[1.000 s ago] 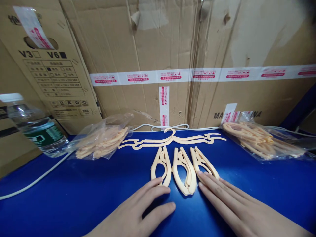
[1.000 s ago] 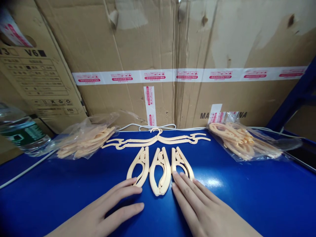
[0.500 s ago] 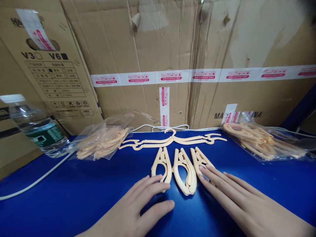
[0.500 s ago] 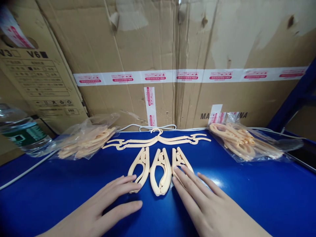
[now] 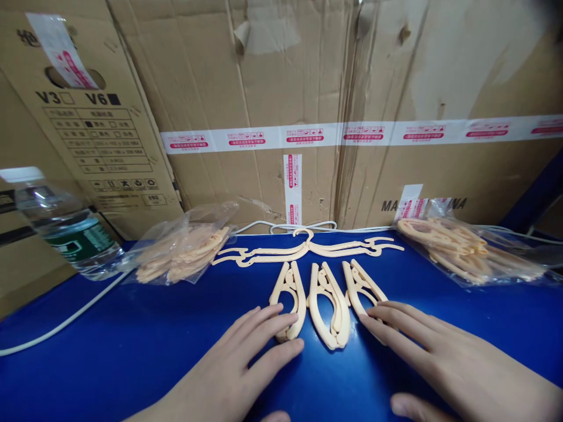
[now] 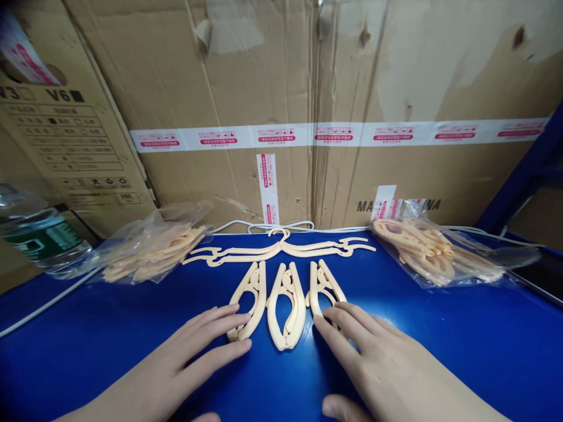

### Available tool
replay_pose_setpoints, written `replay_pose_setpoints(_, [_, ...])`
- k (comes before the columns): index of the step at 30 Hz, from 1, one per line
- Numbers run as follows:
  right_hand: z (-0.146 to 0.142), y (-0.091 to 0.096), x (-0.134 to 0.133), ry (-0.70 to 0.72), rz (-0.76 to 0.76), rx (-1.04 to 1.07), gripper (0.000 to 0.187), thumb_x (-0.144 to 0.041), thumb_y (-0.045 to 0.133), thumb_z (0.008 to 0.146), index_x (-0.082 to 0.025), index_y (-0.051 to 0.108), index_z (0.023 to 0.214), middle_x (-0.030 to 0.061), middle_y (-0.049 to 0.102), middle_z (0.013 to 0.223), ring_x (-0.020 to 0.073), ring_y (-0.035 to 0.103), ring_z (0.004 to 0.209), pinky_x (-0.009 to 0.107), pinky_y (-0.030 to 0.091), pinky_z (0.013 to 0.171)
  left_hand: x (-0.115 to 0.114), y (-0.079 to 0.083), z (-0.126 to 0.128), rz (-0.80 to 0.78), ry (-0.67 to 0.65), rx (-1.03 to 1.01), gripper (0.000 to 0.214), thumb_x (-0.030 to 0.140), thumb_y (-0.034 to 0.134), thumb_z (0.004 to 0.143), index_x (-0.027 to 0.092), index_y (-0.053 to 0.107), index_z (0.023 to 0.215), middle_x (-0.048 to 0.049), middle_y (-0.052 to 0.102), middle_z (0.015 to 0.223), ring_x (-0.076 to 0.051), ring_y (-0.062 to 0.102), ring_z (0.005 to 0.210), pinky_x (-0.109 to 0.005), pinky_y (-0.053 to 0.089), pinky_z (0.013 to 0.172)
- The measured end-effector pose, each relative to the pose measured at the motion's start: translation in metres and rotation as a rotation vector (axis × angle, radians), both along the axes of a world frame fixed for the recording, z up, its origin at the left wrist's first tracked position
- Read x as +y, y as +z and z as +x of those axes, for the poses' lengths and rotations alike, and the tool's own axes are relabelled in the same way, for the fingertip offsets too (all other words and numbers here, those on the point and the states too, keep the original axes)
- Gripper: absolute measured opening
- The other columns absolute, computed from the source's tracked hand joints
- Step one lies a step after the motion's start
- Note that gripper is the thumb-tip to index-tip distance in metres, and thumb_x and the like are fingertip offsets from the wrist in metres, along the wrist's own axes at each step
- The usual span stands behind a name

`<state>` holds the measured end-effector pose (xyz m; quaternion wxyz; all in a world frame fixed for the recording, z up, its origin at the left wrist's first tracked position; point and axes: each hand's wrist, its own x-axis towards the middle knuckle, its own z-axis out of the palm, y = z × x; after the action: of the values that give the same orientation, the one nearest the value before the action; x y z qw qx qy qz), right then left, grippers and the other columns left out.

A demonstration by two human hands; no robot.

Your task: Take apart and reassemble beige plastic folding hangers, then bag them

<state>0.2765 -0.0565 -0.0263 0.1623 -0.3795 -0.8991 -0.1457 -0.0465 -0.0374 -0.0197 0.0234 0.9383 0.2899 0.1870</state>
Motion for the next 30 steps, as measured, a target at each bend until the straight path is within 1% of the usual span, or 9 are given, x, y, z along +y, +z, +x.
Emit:
replay_pose_setpoints(4, [0.001, -0.003, 0.000, -0.028, -0.028, 0.029, 0.079, -0.043, 0.059, 0.085, -0.023, 0.024, 0.154, 0.0112, 0.061, 0.134, 0.0348, 0.066, 0.108, 0.046, 0.063, 0.076, 0.000, 0.006, 0.000, -0.017, -0.009, 0.023, 0.050, 0.041, 0.054, 0.092, 0.023, 0.048, 0.138, -0.0085, 0.050, 0.146, -0.029, 0.041, 0.138, -0.047, 0.037, 0.112])
replay_pose_setpoints(8, [0.000, -0.002, 0.000, -0.009, -0.043, 0.036, 0.080, -0.043, 0.060, 0.085, -0.022, 0.025, 0.154, 0.0123, 0.060, 0.135, 0.0351, 0.066, 0.108, 0.045, 0.064, 0.075, 0.000, 0.013, 0.000, -0.043, -0.016, 0.092, 0.052, 0.041, 0.057, 0.091, 0.021, 0.049, 0.138, -0.0087, 0.052, 0.145, -0.028, 0.043, 0.137, -0.042, 0.040, 0.111])
replay_pose_setpoints(12, [-0.001, 0.001, -0.002, -0.010, -0.055, 0.027, 0.075, -0.043, 0.058, 0.086, -0.022, 0.029, 0.152, 0.0115, 0.061, 0.134, 0.0339, 0.066, 0.108, 0.044, 0.064, 0.075, 0.000, 0.014, 0.001, -0.047, -0.025, 0.119, 0.052, 0.040, 0.057, 0.091, 0.020, 0.050, 0.138, -0.0091, 0.052, 0.144, -0.028, 0.043, 0.137, -0.042, 0.040, 0.111])
replay_pose_setpoints(16, [-0.002, -0.002, -0.002, -0.021, -0.038, 0.016, 0.070, -0.043, 0.058, 0.086, -0.021, 0.036, 0.149, 0.0118, 0.061, 0.134, 0.0344, 0.066, 0.109, 0.045, 0.064, 0.075, 0.001, 0.015, 0.002, -0.055, -0.018, 0.120, 0.051, 0.041, 0.056, 0.092, 0.021, 0.050, 0.138, -0.0093, 0.052, 0.144, -0.029, 0.043, 0.137, -0.043, 0.040, 0.110])
replay_pose_setpoints(21, [-0.004, -0.008, -0.001, -0.036, 0.004, 0.025, 0.068, -0.043, 0.055, 0.086, -0.020, 0.039, 0.147, 0.0130, 0.061, 0.134, 0.0345, 0.066, 0.107, 0.043, 0.064, 0.073, 0.001, 0.019, 0.002, -0.087, -0.027, 0.110, 0.051, 0.040, 0.057, 0.092, 0.023, 0.049, 0.138, -0.0091, 0.052, 0.144, -0.028, 0.042, 0.137, -0.042, 0.041, 0.110])
replay_pose_setpoints(26, [-0.005, -0.005, -0.002, -0.053, 0.004, 0.032, 0.059, -0.039, 0.049, 0.089, -0.022, 0.043, 0.145, 0.0118, 0.063, 0.131, 0.0305, 0.069, 0.103, 0.040, 0.064, 0.071, 0.002, 0.015, 0.001, -0.108, -0.035, 0.080, 0.050, 0.038, 0.057, 0.091, 0.024, 0.048, 0.138, -0.0083, 0.052, 0.144, -0.027, 0.040, 0.139, -0.041, 0.040, 0.111])
replay_pose_setpoints(30, [-0.005, -0.002, -0.001, -0.063, 0.061, 0.039, 0.059, -0.045, 0.046, 0.091, -0.020, 0.043, 0.144, 0.0131, 0.064, 0.127, 0.0326, 0.067, 0.104, 0.043, 0.063, 0.073, 0.002, 0.011, -0.001, -0.089, -0.033, 0.011, 0.051, 0.035, 0.057, 0.090, 0.025, 0.047, 0.139, -0.0069, 0.053, 0.144, -0.027, 0.040, 0.139, -0.043, 0.040, 0.111])
